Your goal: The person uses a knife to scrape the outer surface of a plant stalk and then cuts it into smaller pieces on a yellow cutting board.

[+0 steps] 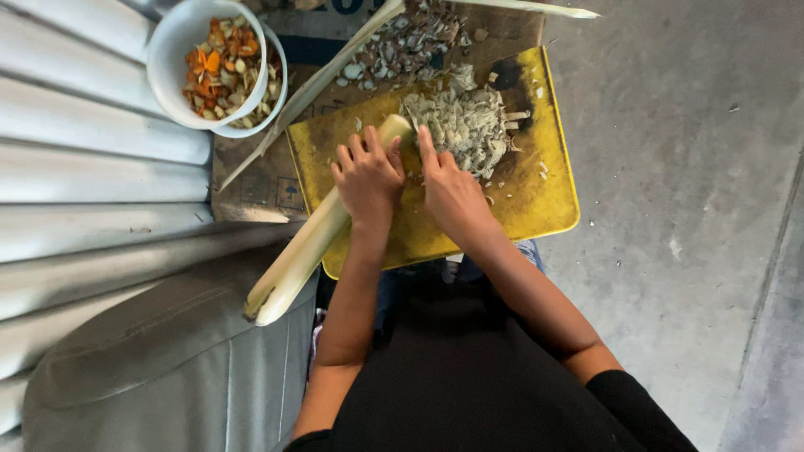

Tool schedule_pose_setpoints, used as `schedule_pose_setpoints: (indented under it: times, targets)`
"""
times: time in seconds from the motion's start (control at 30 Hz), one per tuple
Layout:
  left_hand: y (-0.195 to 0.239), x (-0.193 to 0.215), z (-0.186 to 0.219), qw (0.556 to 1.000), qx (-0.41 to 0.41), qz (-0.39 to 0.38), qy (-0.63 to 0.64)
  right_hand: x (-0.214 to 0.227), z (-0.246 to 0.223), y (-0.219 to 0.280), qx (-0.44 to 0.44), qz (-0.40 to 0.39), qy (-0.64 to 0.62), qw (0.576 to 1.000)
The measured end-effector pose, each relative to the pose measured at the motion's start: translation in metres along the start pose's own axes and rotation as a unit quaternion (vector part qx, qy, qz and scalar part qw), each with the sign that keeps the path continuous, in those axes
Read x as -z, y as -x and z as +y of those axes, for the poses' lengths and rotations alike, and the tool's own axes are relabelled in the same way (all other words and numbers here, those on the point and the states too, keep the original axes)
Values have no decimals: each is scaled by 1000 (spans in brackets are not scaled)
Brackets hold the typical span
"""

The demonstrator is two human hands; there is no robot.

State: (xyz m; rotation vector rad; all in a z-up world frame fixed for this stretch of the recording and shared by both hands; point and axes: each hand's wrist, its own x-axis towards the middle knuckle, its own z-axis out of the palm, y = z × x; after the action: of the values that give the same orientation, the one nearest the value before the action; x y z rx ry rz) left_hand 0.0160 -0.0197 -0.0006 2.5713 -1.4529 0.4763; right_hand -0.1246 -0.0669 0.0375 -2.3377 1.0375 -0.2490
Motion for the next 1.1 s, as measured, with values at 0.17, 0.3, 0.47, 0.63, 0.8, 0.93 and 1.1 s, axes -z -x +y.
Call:
schedule_pose_setpoints:
  times: [0.17,0.3,0.47,0.63,0.8,0.93,1.1]
  targets:
    - [-3,0,1,999,34,-35,22,5,0,29,-29,-43,13,999]
    - [-4,-2,3,999,30,-39,-2,-7,-1,20,-36,-39,30,998]
    - [-1,0,4,1000,18,0,-6,-9,3,-8,-56,-44,30,997]
    - [0,3,2,998,-3,60,2,38,15,21,-21,-28,-15,999]
    - [6,8,3,999,-27,17,19,61,13,47,-29,-72,-1,997]
    - [2,10,5,1000,-16,21,16,46,9,36,-25,-61,11,998]
    - [4,10,7,1000,-15,21,8,15,14,0,11,-37,48,998]
